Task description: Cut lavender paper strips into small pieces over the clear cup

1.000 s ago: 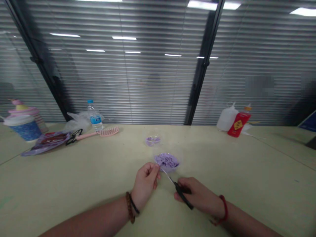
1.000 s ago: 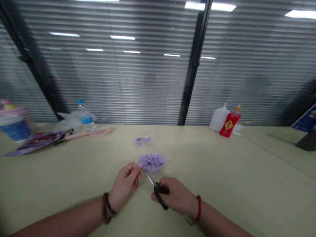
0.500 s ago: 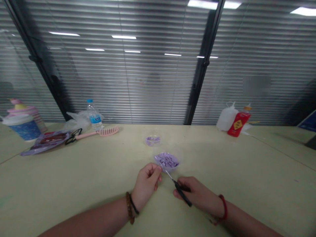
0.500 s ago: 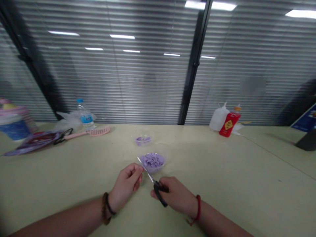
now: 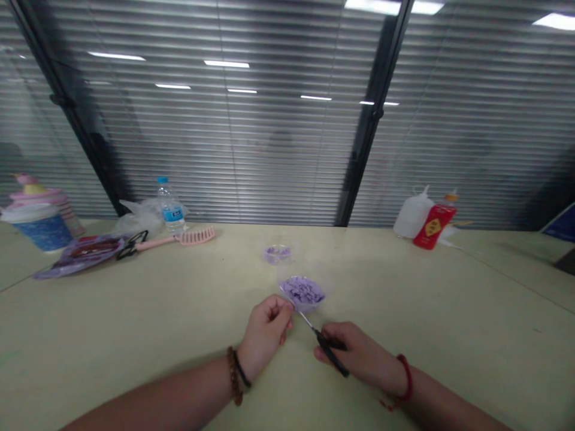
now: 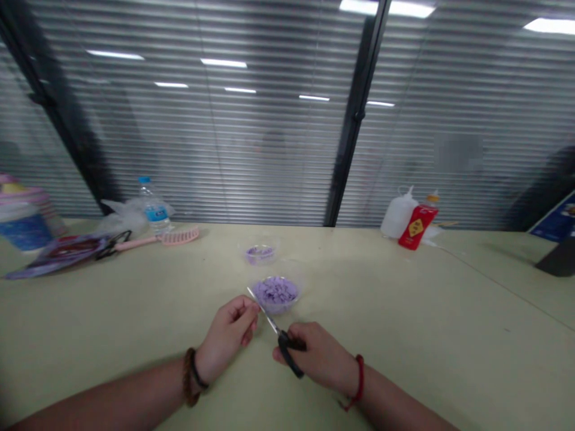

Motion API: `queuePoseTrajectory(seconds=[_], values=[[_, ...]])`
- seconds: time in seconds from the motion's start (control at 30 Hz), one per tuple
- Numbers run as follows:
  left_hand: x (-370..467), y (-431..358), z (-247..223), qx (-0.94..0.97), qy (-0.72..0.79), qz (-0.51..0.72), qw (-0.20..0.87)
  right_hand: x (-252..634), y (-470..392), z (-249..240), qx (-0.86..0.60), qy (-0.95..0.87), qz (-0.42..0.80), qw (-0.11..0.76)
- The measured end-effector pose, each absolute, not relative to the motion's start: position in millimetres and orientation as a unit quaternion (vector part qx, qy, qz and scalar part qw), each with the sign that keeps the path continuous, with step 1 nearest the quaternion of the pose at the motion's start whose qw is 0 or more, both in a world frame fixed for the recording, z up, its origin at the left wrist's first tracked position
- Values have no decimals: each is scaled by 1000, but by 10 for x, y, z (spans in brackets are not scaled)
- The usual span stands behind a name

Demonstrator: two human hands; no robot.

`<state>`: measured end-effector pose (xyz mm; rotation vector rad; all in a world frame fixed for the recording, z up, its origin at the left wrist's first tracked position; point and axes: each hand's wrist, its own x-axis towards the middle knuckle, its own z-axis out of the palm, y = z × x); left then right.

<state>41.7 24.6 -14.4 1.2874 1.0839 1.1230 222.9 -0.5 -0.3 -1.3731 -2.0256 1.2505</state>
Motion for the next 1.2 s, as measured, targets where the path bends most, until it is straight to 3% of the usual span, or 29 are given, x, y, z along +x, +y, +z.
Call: queuePoseTrajectory(seconds=[0.23, 0.53, 0.83, 0.97, 1.03, 1.13, 1.2], values=[[419, 239, -129, 535, 454, 472, 534, 2216, -1, 17, -490, -697, 480, 207], [421, 228, -112, 530, 450, 478, 537, 2216, 6, 166, -505, -597, 546, 300], [412, 269, -183, 534, 449, 469, 542, 2237, 48, 68, -522, -580, 551, 296], [417, 142, 24, 553, 412, 471, 551, 2254, 57, 64, -518, -596, 530, 309], [412, -34, 234, 579, 346, 450, 585, 2267, 57, 72, -490, -605, 535, 329], [379, -357, 495, 640, 223, 311, 667, 2289, 65, 71, -459, -568, 597, 333], [333, -547, 557, 680, 179, 254, 664, 2297, 72, 63, -460, -535, 626, 331]])
